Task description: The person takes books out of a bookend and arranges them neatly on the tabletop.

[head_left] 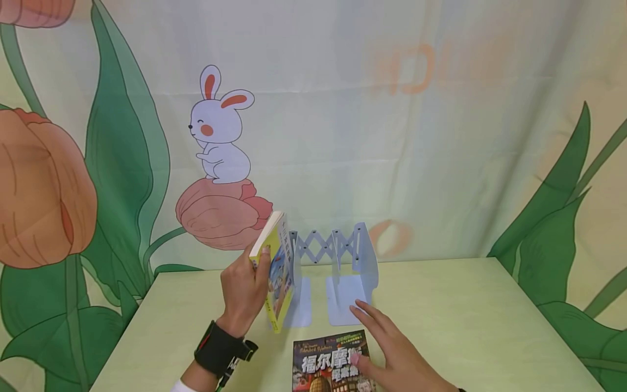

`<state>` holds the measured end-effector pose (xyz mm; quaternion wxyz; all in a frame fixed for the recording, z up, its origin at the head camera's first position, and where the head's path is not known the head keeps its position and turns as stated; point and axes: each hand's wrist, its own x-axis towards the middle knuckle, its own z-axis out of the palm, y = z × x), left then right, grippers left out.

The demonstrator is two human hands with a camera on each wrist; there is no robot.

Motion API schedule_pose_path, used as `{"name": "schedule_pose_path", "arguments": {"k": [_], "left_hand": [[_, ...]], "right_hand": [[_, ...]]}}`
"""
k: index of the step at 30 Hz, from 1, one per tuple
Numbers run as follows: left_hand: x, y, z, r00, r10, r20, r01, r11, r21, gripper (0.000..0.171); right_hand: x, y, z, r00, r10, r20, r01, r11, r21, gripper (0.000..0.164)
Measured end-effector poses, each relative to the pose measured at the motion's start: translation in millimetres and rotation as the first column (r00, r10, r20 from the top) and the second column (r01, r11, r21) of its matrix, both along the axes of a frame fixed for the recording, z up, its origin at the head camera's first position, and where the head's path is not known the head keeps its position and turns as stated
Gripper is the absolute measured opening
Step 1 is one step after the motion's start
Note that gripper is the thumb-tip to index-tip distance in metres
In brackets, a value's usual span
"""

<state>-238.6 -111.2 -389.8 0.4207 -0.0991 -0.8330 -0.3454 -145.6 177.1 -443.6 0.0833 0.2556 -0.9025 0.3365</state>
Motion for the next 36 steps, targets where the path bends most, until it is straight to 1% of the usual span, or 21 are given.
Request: {"name": "schedule_pose_path", "arguments": {"k": [4, 6, 12, 19, 23, 31, 36], "left_hand": [[3.1, 1.1, 3.5, 0.999, -0.005, -0.039, 0.005, 1.000, -0.009, 0.034], [4.3, 1.3, 4.7, 0.998, -0.010, -0.059, 0.009, 1.000, -0.014, 0.032], [6.7, 1.8, 8.1, 0.995, -0.019, -0.102, 0.017, 1.000, -0.020, 0.030], [9.4, 2.1, 9.6, 0.989, -0.035, -0.147, 0.033, 0.999, -0.015, 0.029], [12.4, 2.9, 11.5, 0.985, -0.042, -0.165, 0.041, 0.999, -0.010, 0.030], [18.3, 3.8, 20.8, 0.975, -0.063, -0.213, 0.063, 0.998, -0.008, 0.031], [19.1, 4.1, 24.1, 0.976, -0.050, -0.212, 0.049, 0.999, -0.010, 0.031]], "right_hand": [[-3.2, 1.1, 5.9, 0.999, 0.001, -0.051, -0.002, 1.000, -0.019, 0.076], [-5.6, 2.1, 8.7, 0.995, 0.006, -0.096, -0.008, 1.000, -0.014, 0.078], [-14.5, 3.5, 18.2, 0.985, 0.013, -0.172, -0.016, 1.000, -0.017, 0.077], [-22.5, 3.0, 30.0, 0.985, 0.021, -0.170, -0.030, 0.998, -0.051, 0.077], [-23.3, 3.3, 30.9, 0.986, 0.025, -0.167, -0.034, 0.998, -0.050, 0.077], [-27.5, 5.4, 35.3, 0.986, 0.022, -0.168, -0.030, 0.999, -0.046, 0.079], [-29.1, 5.2, 38.0, 0.984, 0.028, -0.176, -0.035, 0.999, -0.034, 0.079]]}}
